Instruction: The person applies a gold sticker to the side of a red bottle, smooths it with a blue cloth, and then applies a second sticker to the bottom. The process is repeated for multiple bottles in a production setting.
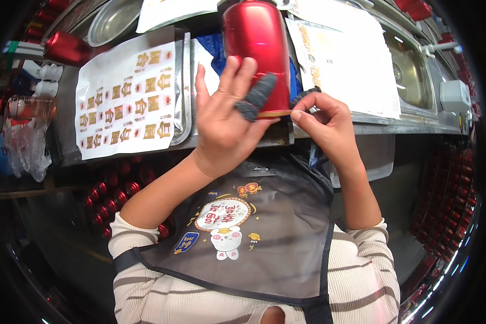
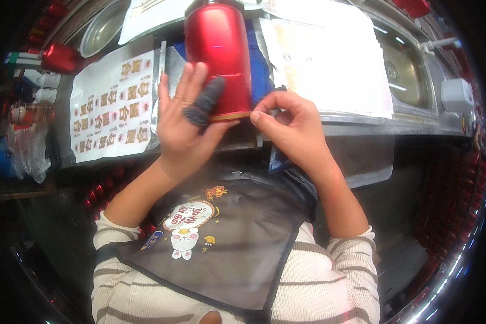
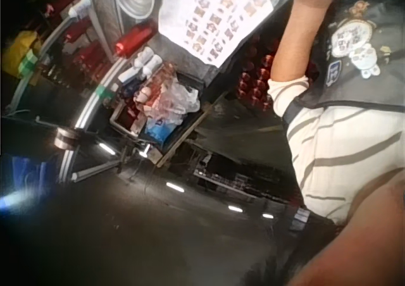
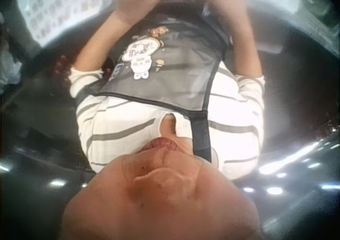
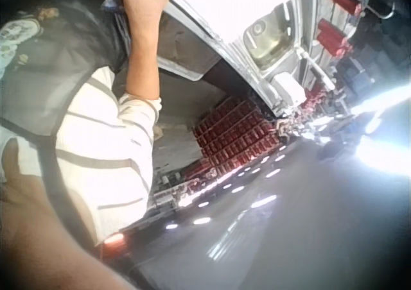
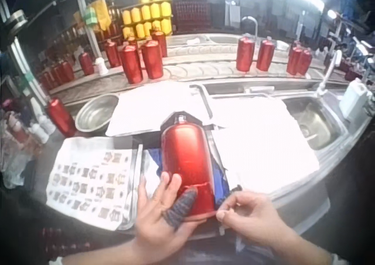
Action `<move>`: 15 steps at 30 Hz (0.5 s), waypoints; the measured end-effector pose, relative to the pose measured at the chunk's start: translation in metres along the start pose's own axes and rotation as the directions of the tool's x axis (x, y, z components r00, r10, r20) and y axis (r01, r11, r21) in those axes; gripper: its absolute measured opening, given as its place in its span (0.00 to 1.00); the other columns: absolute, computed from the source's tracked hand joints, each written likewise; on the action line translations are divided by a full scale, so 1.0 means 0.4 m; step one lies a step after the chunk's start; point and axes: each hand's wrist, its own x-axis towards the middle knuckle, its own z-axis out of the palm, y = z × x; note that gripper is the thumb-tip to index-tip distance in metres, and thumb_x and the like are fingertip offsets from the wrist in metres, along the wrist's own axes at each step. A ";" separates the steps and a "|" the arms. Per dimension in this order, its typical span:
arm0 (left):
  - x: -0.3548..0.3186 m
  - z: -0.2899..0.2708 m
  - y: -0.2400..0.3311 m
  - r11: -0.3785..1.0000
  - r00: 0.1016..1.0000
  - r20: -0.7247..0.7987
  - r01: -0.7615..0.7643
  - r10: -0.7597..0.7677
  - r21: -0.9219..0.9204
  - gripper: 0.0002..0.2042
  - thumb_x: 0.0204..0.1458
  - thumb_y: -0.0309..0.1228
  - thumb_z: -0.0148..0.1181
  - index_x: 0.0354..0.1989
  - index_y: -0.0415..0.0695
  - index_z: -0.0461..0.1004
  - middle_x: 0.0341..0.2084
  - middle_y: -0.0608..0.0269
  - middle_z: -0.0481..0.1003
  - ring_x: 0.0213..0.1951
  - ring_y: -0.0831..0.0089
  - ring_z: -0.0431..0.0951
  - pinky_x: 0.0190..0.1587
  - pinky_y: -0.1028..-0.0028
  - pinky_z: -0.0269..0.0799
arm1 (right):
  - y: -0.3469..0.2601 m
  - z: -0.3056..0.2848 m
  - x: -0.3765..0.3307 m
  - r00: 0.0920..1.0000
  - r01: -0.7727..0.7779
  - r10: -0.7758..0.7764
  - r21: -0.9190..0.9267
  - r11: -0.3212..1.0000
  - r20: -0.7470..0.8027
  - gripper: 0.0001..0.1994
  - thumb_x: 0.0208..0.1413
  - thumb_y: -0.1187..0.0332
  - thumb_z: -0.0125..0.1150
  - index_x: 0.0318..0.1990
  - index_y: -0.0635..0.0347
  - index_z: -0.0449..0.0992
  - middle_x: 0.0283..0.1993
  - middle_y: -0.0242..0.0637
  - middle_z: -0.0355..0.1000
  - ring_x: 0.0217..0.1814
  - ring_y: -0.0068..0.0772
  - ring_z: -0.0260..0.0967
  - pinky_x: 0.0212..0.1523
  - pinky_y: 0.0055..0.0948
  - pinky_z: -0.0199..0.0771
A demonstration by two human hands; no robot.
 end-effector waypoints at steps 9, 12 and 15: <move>-0.144 -0.021 -0.032 0.992 0.997 0.045 0.067 -0.062 -0.104 0.29 0.44 0.31 0.75 0.54 0.30 0.74 0.64 0.41 0.66 0.64 0.44 0.68 0.67 0.38 0.46 | -0.005 -0.004 -0.011 1.000 0.009 -0.008 0.053 0.999 -0.007 0.04 0.55 0.73 0.65 0.32 0.63 0.76 0.29 0.19 0.67 0.25 0.04 0.54 0.25 0.11 0.51; -0.118 -0.028 -0.009 0.996 0.994 0.086 0.074 -0.070 -0.052 0.24 0.45 0.32 0.74 0.50 0.32 0.77 0.64 0.41 0.66 0.64 0.44 0.67 0.67 0.37 0.45 | -0.002 -0.013 -0.010 1.000 -0.016 0.017 0.109 0.994 -0.007 0.04 0.56 0.73 0.64 0.31 0.64 0.76 0.28 0.21 0.69 0.24 0.05 0.58 0.25 0.12 0.55; -0.103 -0.033 -0.008 1.000 0.993 0.119 0.009 -0.010 0.008 0.22 0.46 0.32 0.73 0.50 0.40 0.79 0.64 0.40 0.65 0.65 0.44 0.67 0.67 0.37 0.43 | 0.002 -0.012 -0.005 1.000 0.003 -0.001 0.140 0.990 -0.017 0.04 0.56 0.73 0.63 0.31 0.64 0.76 0.27 0.22 0.70 0.24 0.04 0.60 0.24 0.11 0.56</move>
